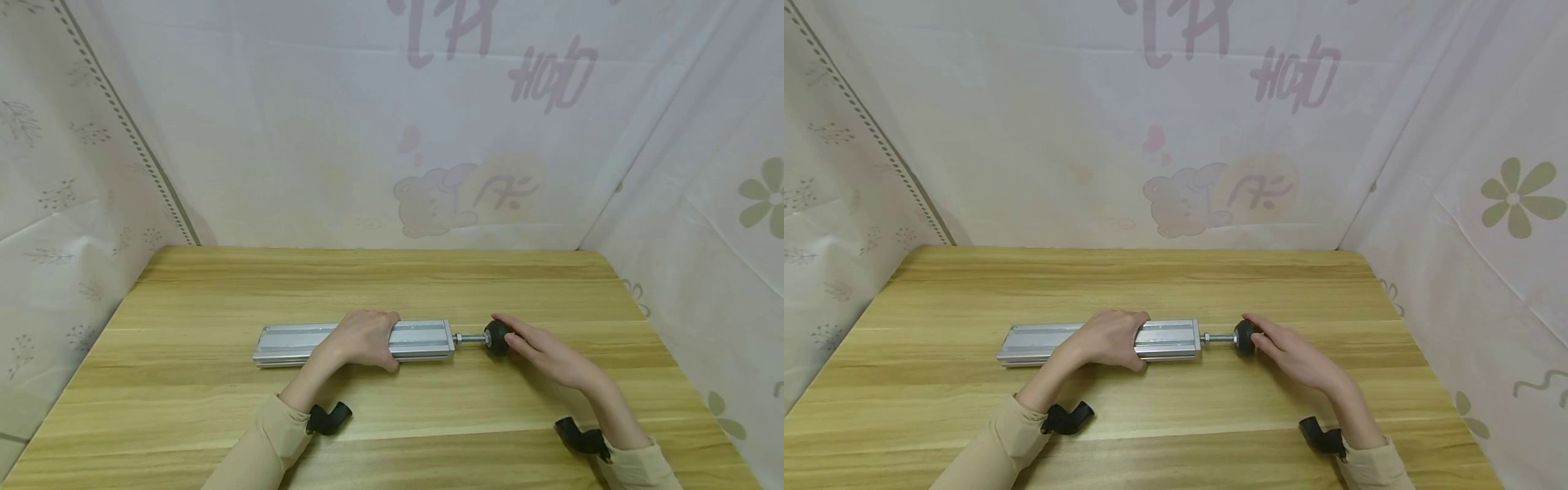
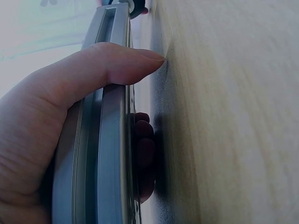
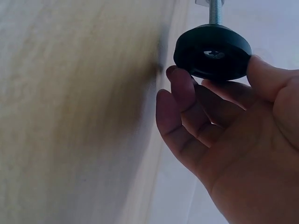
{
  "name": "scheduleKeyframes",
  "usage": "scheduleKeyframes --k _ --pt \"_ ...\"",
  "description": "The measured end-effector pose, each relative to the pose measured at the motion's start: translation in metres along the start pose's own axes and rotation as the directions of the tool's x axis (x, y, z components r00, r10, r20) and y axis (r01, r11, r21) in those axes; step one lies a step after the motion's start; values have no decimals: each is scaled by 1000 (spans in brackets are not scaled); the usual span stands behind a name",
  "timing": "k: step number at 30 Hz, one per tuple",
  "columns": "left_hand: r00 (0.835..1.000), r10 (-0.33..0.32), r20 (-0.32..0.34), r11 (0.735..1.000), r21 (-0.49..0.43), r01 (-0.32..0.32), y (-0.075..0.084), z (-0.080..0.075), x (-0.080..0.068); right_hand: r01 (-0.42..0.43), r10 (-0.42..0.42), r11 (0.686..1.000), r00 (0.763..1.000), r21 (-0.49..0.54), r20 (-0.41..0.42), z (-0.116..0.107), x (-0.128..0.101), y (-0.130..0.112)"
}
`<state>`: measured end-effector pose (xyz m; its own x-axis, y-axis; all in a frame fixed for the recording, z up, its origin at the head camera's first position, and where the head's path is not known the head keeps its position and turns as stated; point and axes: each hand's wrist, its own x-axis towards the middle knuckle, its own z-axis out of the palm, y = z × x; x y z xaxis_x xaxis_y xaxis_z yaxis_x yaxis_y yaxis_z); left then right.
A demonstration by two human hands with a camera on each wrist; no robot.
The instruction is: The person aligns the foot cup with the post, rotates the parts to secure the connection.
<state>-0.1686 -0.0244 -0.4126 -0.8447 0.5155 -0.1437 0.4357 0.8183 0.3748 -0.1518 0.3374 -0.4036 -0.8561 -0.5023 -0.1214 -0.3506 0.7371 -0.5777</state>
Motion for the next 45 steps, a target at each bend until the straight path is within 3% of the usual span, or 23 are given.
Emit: scheduleKeyframes --k 11,17,28,38,45 --pt "1000 2 4 1000 8 -2 0 0 0 -16 16 1000 1000 26 -9 0 1 0" --pt "1000 3 2 1000 4 -3 -1 0 0 6 -3 994 1000 106 -31 2 2 0" --pt "1000 1 1 1000 3 -1 0 0 0 55 -52 998 993 31 -111 8 7 -4" --pt "1000 1 6 1000 4 -1 0 0 0 49 -46 998 997 41 -58 3 3 -2" --pt "1000 -2 7 1000 2 2 0 0 1 -22 21 1000 1000 -8 -22 3 1 -2"
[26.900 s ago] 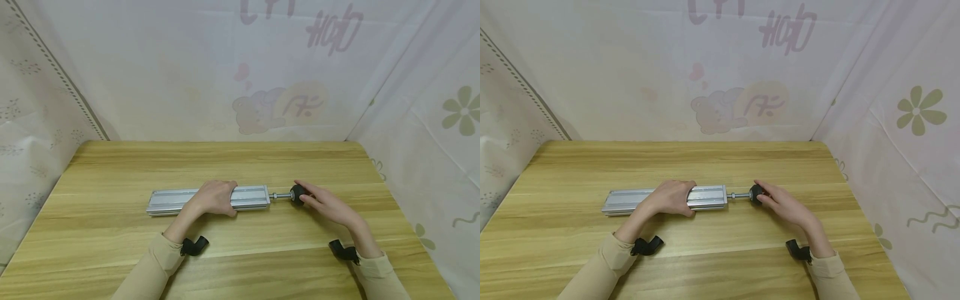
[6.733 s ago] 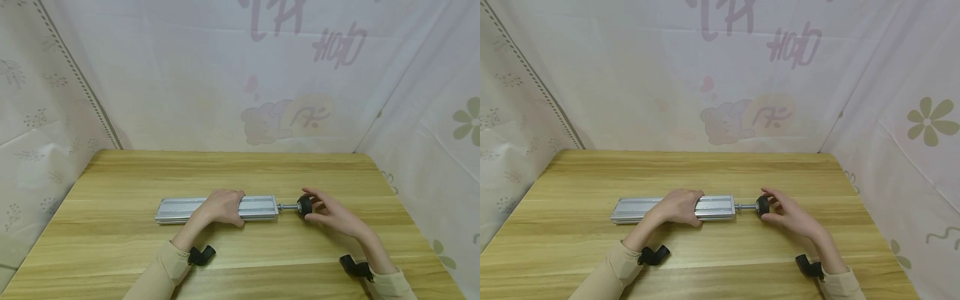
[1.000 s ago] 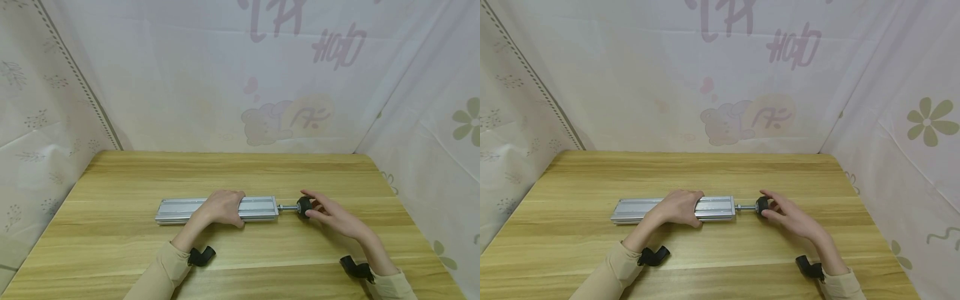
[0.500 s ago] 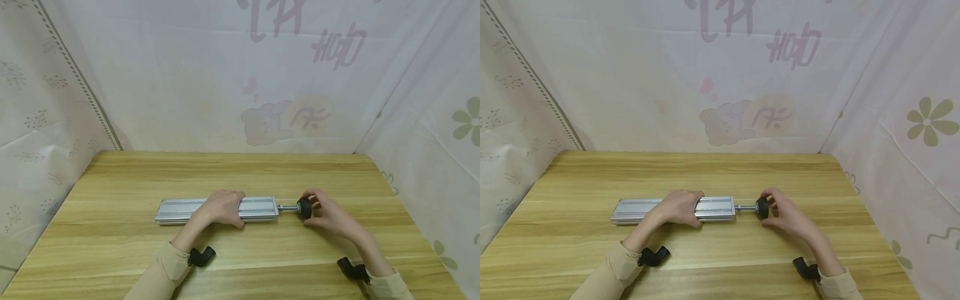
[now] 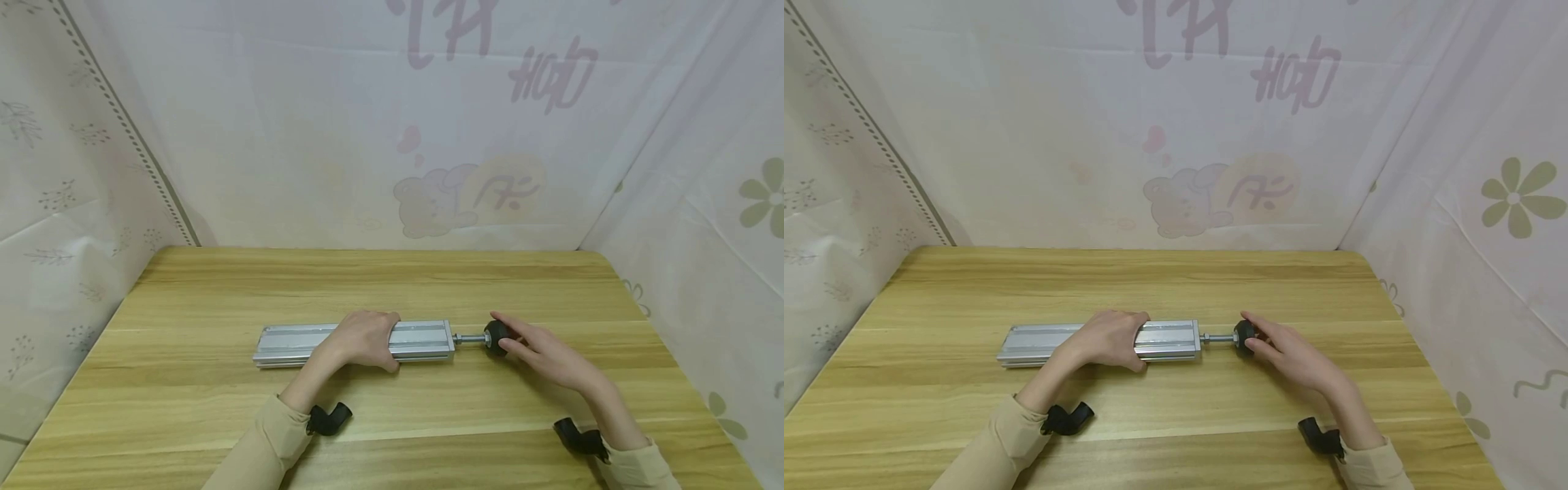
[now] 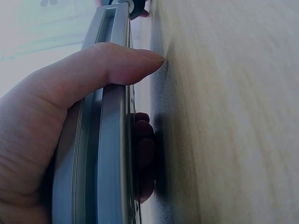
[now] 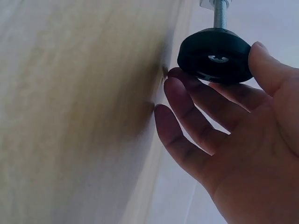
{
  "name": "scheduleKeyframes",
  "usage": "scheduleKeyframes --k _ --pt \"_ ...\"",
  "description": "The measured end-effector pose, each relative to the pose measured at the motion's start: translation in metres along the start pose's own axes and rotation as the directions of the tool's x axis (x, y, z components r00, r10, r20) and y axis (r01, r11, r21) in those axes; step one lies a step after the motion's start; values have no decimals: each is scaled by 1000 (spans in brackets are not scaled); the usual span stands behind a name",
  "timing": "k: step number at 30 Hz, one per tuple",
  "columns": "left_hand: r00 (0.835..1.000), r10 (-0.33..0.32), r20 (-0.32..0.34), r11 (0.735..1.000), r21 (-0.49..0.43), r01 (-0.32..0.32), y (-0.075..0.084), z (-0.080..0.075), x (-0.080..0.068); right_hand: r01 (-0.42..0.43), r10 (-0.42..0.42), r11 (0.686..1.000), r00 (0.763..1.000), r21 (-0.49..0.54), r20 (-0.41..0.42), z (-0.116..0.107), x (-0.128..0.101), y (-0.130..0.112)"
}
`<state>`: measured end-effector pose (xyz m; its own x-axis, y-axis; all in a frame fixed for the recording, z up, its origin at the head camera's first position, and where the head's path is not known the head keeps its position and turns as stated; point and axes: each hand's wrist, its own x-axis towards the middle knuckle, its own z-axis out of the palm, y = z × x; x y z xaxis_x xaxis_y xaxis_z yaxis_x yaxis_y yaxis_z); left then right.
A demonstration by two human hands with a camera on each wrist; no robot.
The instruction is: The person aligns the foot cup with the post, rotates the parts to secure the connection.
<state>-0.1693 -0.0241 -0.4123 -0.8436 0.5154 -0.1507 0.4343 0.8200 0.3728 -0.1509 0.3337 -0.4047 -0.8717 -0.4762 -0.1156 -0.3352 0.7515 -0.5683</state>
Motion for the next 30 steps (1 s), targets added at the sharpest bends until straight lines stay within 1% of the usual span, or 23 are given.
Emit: scheduleKeyframes --k 7,10,14,17,20,24,27,30 --pt "1000 3 -8 1000 -2 -3 0 1 0 -5 5 1000 1000 -6 2 1 0 2" --pt "1000 7 -9 1000 -4 -7 0 2 0 -2 2 1000 1000 24 1 1 0 2" --pt "1000 8 -7 1000 -6 -8 -1 1 -1 25 -23 996 999 87 -23 1 0 1" --pt "1000 7 -5 1000 -5 -7 -1 1 -1 56 -52 996 997 72 -57 2 1 0" --pt "1000 7 -5 1000 -3 -7 -1 2 -1 85 -83 996 992 14 -95 3 3 -1" --pt "1000 7 -9 1000 0 -7 -1 2 -1 109 -112 993 984 -34 -135 5 6 -4" --pt "1000 9 -10 1000 0 -9 -1 1 -1 106 -111 994 984 -39 -142 5 7 -5" --pt "1000 10 -10 1000 -1 -10 0 1 -1 88 -89 996 987 -16 -131 4 6 -4"
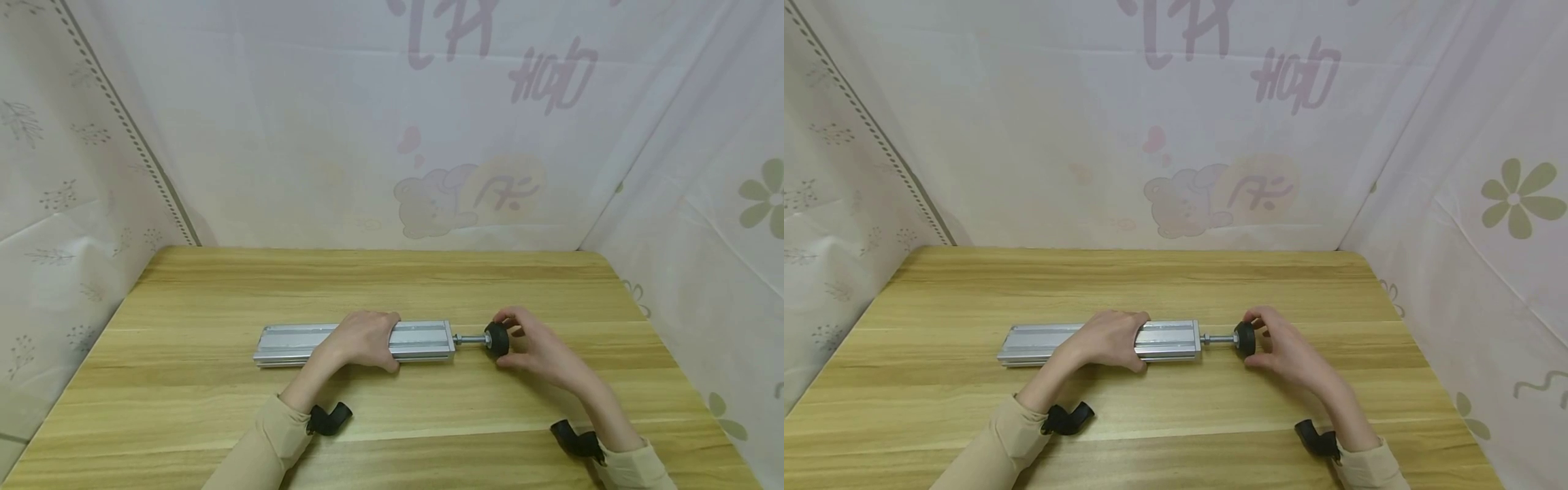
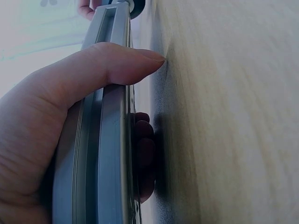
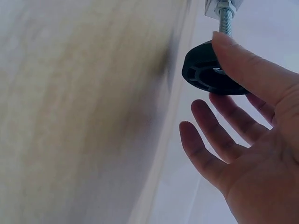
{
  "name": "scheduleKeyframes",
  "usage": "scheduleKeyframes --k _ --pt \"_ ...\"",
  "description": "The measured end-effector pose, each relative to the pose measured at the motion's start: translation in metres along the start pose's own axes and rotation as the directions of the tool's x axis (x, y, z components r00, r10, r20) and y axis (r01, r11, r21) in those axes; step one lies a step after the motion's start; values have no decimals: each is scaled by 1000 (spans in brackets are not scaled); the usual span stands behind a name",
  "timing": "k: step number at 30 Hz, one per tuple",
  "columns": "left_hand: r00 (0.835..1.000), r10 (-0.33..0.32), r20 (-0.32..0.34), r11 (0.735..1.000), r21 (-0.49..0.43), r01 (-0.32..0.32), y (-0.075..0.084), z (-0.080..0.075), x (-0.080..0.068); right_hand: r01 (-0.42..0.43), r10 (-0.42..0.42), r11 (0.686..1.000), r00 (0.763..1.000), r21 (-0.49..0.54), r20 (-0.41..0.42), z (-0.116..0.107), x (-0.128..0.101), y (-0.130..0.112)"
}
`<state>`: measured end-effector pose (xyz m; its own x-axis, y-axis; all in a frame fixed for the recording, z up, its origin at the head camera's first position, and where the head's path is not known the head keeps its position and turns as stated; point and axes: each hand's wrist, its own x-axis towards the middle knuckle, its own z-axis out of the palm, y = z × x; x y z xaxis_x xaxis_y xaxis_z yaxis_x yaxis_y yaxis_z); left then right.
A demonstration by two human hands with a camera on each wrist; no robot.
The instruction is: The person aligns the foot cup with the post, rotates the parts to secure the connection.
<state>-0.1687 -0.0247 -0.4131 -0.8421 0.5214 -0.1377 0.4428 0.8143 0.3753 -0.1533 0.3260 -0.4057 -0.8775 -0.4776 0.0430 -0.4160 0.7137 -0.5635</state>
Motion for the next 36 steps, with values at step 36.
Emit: scheduleKeyframes --k 36 --pt "1000 8 -6 1000 7 -8 1 0 -1 -2 2 1000 1000 28 10 5 2 4"
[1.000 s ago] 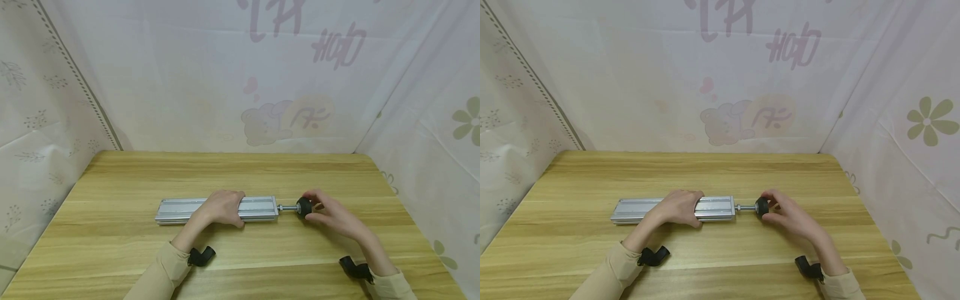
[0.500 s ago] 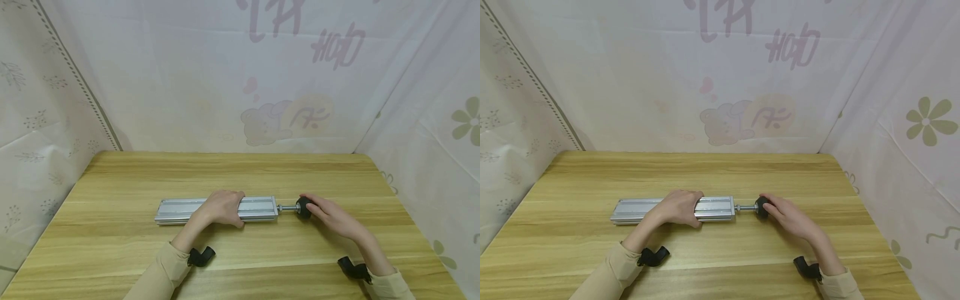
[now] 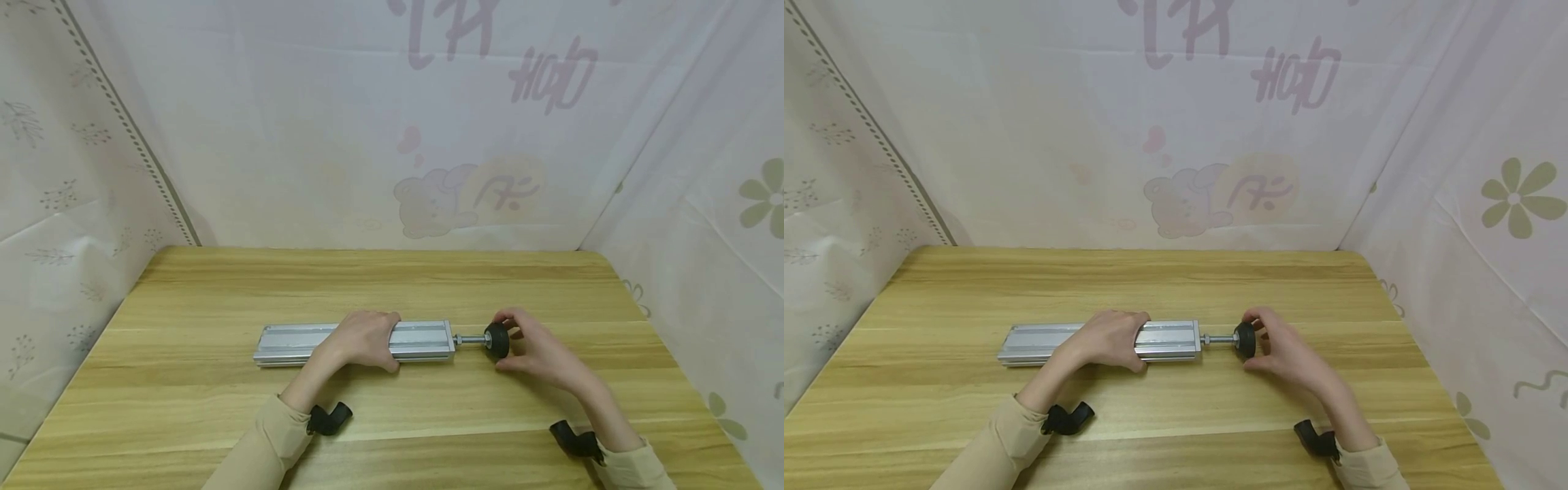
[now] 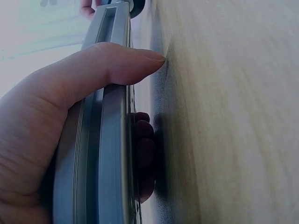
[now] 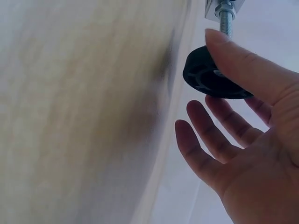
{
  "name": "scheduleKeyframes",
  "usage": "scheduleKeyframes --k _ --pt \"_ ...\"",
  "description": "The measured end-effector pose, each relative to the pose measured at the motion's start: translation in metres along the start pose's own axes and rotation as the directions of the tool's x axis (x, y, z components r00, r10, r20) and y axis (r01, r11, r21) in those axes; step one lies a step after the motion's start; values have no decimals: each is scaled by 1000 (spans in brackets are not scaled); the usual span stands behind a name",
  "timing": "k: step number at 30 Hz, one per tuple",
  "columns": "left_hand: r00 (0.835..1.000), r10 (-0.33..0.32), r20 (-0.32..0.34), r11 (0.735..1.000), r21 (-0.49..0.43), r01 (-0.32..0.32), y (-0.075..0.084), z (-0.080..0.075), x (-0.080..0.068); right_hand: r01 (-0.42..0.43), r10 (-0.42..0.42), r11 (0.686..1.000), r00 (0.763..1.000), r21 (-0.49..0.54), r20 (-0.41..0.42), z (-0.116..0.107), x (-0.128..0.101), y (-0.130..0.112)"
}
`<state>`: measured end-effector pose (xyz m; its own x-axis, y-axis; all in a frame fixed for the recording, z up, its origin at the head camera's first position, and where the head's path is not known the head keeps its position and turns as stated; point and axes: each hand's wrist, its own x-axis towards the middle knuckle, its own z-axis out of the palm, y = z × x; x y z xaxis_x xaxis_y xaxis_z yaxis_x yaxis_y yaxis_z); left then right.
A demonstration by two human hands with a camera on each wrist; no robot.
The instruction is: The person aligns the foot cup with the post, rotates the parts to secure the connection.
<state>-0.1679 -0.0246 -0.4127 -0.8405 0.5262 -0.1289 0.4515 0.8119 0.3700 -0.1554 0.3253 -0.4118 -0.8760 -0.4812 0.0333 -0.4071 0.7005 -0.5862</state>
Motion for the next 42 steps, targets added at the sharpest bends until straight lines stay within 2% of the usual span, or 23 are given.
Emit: scheduleKeyframes --k 9,14,17,23,29,35,38,42 --pt "1000 0 5 1000 2 0 1 -1 0 -5 5 1000 1000 6 -7 0 -2 -1" --pt "1000 2 3 1000 3 -2 0 -1 0 -7 4 999 999 51 43 -6 -6 0" --pt "1000 0 4 1000 1 0 0 -1 0 -37 32 998 996 59 88 -9 -8 0" --pt "1000 -1 6 1000 -6 1 0 0 -1 -74 72 997 989 13 126 -10 -8 0" --pt "1000 -3 7 1000 -6 3 0 0 0 -70 69 998 990 1 120 -8 -7 0" --pt "1000 0 11 1000 -6 0 0 0 0 -87 80 994 992 70 98 -9 -7 0" --pt "1000 -2 10 1000 -4 2 0 0 0 -55 50 996 997 73 63 -9 -6 -2" --pt "1000 -5 10 1000 -2 5 0 -1 0 -8 8 1000 1000 16 8 -7 -3 -3"
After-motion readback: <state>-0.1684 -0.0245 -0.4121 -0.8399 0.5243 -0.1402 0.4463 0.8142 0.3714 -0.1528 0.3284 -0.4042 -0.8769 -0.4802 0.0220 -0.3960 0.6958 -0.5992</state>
